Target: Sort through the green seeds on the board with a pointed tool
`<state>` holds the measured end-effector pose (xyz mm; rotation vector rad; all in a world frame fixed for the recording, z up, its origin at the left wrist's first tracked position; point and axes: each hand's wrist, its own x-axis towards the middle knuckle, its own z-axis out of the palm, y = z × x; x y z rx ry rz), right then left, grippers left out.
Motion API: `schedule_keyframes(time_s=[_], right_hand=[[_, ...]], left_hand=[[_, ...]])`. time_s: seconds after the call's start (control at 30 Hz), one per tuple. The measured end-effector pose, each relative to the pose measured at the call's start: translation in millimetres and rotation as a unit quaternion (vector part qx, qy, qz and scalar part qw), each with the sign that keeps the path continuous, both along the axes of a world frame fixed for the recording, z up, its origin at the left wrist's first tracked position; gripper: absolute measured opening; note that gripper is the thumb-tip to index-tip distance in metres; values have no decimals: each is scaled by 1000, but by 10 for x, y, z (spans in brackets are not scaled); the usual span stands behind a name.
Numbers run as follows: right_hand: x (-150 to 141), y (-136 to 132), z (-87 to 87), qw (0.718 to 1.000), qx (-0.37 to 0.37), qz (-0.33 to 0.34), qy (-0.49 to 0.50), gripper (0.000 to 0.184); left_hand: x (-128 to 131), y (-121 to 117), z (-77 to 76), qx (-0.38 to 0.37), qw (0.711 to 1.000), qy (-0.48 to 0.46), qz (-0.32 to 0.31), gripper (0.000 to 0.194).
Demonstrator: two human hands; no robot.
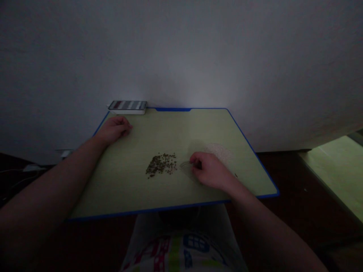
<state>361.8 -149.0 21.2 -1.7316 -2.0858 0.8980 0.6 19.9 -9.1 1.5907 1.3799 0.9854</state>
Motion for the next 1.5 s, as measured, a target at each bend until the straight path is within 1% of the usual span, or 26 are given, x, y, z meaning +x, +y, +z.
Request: schedule_keyframes(time_s=[0.1,0.2,0.27,0.37,0.43,0.57,0.63,0.67,0.73,0.83,0.93,1.07,1.23,1.37,1.5], right_hand=[[17,-16,8,1000,7,-12,7,16],[-53,-194,16,999,4,-8,39,14],[-129,-348,6,998,-16,6,66,13],[-192,-470,-36,998,-21,5,53,13],[-145,-434,-64,999,-10,-17,25,14],[104,-199,-72,994,41,-100,-32,10],[197,-96,-62,990,64,-118,-35,10],[215,-59,-58,991,65,-112,-22,10],[185,-13,-58,996,49,-73,15,11],[38,16,-66,999,20,-14,37,13],[-86,10,-70,999,2,7,31,15],[-100,-79,-74,999,-13,31,33,15],[-65,-249,-102,999,-25,20,27,14],[-174,-335,-121,999,-17,1,36,15],[-273,-350,-135,999,-5,-23,37,19]], left_hand=[[9,-23,21,1,1000,2,5,22],[17,-34,34,9,1000,7,4,23],[16,-27,29,11,1000,10,2,23],[11,-11,13,7,1000,4,3,23],[11,-8,10,4,1000,0,4,23],[20,-20,30,6,1000,-4,0,23],[24,-26,40,4,1000,-3,-2,23],[26,-28,43,3,1000,-2,-2,23],[29,-31,45,1,1000,-2,-2,23],[33,-34,43,0,1000,-2,4,23],[31,-27,33,-6,1000,0,12,22],[12,2,2,3,1000,-4,6,22],[-13,36,-41,8,1000,-15,-8,21],[-25,51,-64,11,1000,-20,-12,22],[-29,54,-73,8,1000,-23,-11,22]])
